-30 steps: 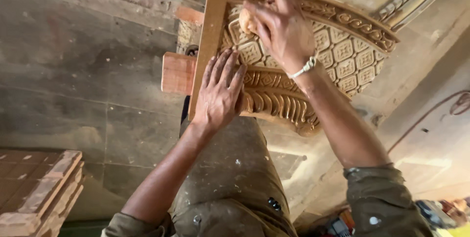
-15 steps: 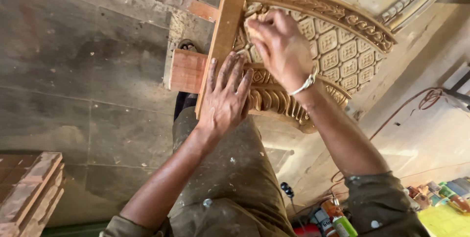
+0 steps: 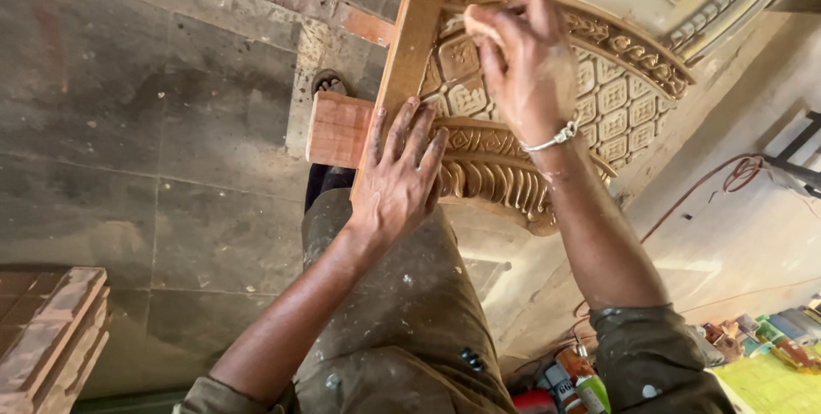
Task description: The person applies a brown glaze to a large, ornate ceramic piece using a sponge. They repeatedly dip the sponge into a bucket and wipe the liquid over the intricate carved patterns and edges of the object.
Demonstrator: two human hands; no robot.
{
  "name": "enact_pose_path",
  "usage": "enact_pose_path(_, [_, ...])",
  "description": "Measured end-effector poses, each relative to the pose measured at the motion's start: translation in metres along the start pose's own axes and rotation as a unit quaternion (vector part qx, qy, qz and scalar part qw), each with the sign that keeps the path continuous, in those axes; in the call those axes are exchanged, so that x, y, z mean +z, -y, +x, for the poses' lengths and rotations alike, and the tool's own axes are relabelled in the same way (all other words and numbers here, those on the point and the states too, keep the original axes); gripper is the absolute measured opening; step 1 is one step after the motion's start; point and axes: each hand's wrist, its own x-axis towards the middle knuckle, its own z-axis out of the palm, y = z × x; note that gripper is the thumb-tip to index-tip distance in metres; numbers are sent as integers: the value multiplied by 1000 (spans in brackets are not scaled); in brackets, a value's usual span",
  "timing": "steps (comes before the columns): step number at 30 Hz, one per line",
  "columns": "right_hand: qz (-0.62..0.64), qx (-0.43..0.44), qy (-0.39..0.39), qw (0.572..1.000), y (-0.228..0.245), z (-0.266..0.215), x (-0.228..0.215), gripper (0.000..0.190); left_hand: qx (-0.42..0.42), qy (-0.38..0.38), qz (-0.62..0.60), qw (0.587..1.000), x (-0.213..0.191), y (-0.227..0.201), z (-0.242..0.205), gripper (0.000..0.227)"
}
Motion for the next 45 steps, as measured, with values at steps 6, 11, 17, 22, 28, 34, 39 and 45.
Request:
enact_pose_path(6, [-11, -21, 42, 999, -10, 5, -8, 18, 3, 14, 2, 1000, -2, 1, 1, 55])
enact_pose_path(11, [3, -33, 3, 999, -1, 6, -8, 24, 8, -17, 0, 1000, 10, 6, 3, 53])
enact_pose_path(17, [23, 59, 85, 994, 1, 9, -10, 21, 4, -25, 16, 1000, 4, 9, -7, 51])
enact_pose_path(22, [37, 42, 38, 998, 15, -7, 8, 22, 7, -60, -27, 998, 1, 7, -11, 51])
enact_pose_path(28, [-45, -113, 42, 992, 24, -50, 0, 32, -25, -80, -31, 996, 4, 1, -19, 49])
enact_pose_path(34, [-22, -60, 26, 998, 13, -52, -9, 19, -59, -122, -43, 990, 19, -5, -29, 46])
enact_pose_path(39, [-23, -134, 9, 991, 29, -47, 9, 10, -78, -125, -34, 988, 25, -10, -30, 48])
enact_pose_path(45, [-22, -110, -9, 994, 2, -42, 2, 14, -86, -142, -26, 986, 28, -13, -38, 46])
